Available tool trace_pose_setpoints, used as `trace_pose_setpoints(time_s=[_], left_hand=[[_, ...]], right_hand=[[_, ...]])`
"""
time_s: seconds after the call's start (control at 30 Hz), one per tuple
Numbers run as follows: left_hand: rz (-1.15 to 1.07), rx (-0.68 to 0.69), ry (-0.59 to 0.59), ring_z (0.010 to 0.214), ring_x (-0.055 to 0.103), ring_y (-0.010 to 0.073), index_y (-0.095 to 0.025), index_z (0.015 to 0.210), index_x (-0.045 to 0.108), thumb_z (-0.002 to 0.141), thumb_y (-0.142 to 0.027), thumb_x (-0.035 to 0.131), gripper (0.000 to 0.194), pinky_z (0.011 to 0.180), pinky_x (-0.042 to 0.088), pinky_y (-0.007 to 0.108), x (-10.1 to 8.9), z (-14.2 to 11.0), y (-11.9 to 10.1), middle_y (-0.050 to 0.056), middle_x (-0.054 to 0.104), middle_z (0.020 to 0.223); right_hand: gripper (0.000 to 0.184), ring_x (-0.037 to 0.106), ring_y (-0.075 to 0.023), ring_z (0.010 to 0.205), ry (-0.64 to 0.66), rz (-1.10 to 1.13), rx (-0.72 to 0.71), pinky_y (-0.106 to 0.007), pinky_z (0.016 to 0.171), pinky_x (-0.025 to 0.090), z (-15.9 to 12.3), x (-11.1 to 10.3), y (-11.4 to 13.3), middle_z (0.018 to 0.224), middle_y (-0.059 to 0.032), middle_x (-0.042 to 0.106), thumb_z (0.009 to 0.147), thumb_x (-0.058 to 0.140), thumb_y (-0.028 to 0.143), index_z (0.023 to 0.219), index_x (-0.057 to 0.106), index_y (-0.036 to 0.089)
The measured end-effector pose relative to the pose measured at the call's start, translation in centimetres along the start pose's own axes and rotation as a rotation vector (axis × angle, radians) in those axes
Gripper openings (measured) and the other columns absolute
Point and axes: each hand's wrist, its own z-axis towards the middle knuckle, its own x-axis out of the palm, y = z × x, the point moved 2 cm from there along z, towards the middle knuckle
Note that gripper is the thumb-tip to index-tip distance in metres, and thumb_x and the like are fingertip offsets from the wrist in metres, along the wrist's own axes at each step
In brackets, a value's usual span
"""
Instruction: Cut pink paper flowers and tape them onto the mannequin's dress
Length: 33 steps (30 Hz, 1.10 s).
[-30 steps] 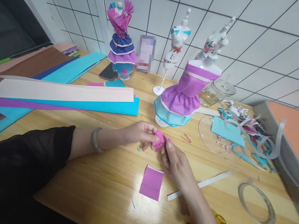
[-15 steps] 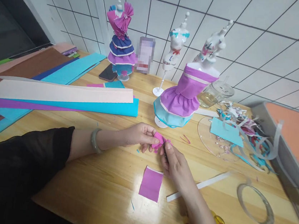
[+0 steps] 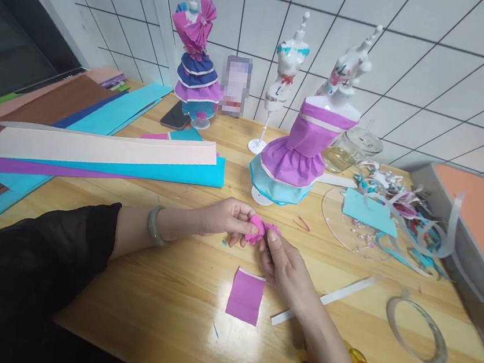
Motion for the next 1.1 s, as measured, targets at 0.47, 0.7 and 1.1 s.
trace_pose_setpoints(time_s=[0.47, 0.7, 1.1], left_hand=[[-0.057, 0.031, -0.029, 0.044, 0.051, 0.0049, -0.013, 0.084, 0.056, 0.077, -0.042, 0.061, 0.030, 0.040, 0.039, 0.017, 0.2, -0.1, -0.4, 0.000, 0.059, 0.064], [-0.100, 0.020, -0.018, 0.046, 0.052, 0.0065, -0.014, 0.086, 0.055, 0.077, -0.053, 0.056, 0.040, 0.041, 0.039, 0.018, 0.0, -0.1, -0.1, 0.001, 0.059, 0.064], [-0.012, 0.023, -0.009, 0.046, 0.051, 0.0039, -0.012, 0.085, 0.059, 0.076, -0.044, 0.061, 0.034, 0.041, 0.038, 0.017, 0.2, -0.3, -0.4, 0.002, 0.061, 0.072]], right_hand=[[0.039, 0.027, -0.0077, 0.040, 0.015, 0.008, 0.024, -0.021, 0.040, 0.025, -0.1, 0.0, 0.4, 0.047, 0.0079, 0.030, 0.091, 0.033, 0.053, 0.072, 0.042, 0.021], [0.039, 0.028, -0.0075, 0.039, 0.003, 0.011, -0.008, -0.021, 0.039, 0.025, 0.0, 0.0, 0.1, 0.047, 0.0079, 0.031, 0.090, 0.033, 0.055, 0.073, 0.041, 0.021], [0.040, 0.024, -0.0067, 0.038, 0.032, 0.078, -0.020, -0.021, 0.038, 0.022, 0.3, -0.1, -0.8, 0.048, 0.0087, 0.030, 0.090, 0.032, 0.057, 0.077, 0.042, 0.021]])
